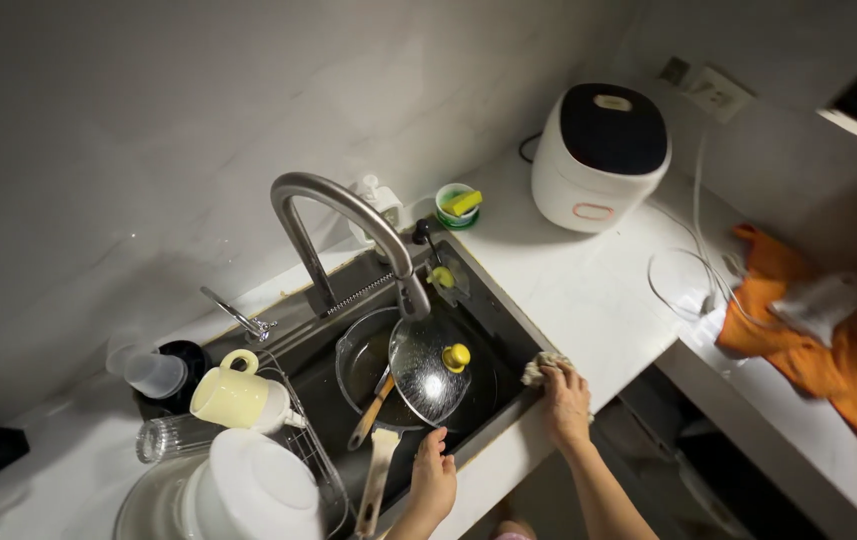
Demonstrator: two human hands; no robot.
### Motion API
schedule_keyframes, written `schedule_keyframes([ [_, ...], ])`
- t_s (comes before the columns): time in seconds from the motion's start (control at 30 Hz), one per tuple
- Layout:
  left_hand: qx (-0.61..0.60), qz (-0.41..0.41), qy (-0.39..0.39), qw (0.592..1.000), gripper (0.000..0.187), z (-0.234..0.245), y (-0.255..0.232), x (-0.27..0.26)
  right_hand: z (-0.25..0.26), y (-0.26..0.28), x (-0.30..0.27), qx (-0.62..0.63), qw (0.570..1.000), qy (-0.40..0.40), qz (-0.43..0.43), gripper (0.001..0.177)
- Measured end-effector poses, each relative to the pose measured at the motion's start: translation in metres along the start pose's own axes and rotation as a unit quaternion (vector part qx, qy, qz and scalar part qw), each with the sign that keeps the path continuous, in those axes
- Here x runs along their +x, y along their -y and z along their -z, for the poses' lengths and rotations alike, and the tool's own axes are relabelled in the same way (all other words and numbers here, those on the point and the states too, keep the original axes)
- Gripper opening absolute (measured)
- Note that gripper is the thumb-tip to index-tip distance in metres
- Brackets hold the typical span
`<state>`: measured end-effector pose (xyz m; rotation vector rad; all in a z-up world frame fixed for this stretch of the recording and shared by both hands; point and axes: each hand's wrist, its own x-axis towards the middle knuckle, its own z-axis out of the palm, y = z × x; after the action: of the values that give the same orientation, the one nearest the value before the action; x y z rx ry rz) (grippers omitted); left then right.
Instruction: The person wipes the stovetop and surrounding countertop with a cloth, moving the kettle aside to reach the surface. They then carry a cloth to the sink, wet a glass lid and a pan, and scrub both with a sponge under running water, rinsing them in the sink.
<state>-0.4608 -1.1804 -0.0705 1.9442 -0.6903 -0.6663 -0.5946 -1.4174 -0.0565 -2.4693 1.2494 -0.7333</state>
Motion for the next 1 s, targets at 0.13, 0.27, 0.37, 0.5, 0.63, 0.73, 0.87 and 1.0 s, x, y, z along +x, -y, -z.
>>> schedule_keyframes([
  [0.13, -0.027, 0.059, -0.034, 0.997, 0.050, -0.027, -0.016, 0.029, 0.001, -0.029, 0.043, -0.018, 1.000, -0.002, -0.021, 0.035],
  [0.27, -0.067, 0.075, -0.080, 0.992, 0.053, -0.051, -0.038, 0.059, -0.004, -0.043, 0.091, -0.032, 0.999, 0.012, -0.024, 0.038],
  [0.37, -0.076, 0.106, -0.114, 0.985, 0.052, -0.074, -0.045, 0.076, -0.015, -0.050, 0.115, 0.004, 1.000, 0.013, 0.019, 0.036],
  [0.5, -0.077, 0.111, -0.145, 0.980, 0.052, -0.097, -0.054, 0.092, -0.034, -0.055, 0.154, 0.007, 0.997, 0.044, 0.062, 0.035],
  [0.63, -0.057, 0.133, -0.173, 0.974, 0.051, -0.103, -0.058, 0.106, -0.055, -0.054, 0.190, 0.017, 0.994, 0.060, 0.095, 0.034],
  [0.73, -0.051, 0.133, -0.201, 0.969, 0.051, -0.098, -0.056, 0.112, -0.068, -0.052, 0.214, 0.031, 0.989, 0.083, 0.120, 0.035],
  [0.87, -0.056, 0.151, -0.223, 0.961, 0.052, -0.093, -0.060, 0.122, -0.072, -0.034, 0.248, -0.045, 0.981, 0.127, 0.143, 0.037],
  [1.0, -0.068, 0.142, -0.263, 0.952, 0.052, -0.071, -0.069, 0.133, -0.078, 0.027, 0.266, -0.116, 0.960, 0.105, 0.233, 0.046],
])
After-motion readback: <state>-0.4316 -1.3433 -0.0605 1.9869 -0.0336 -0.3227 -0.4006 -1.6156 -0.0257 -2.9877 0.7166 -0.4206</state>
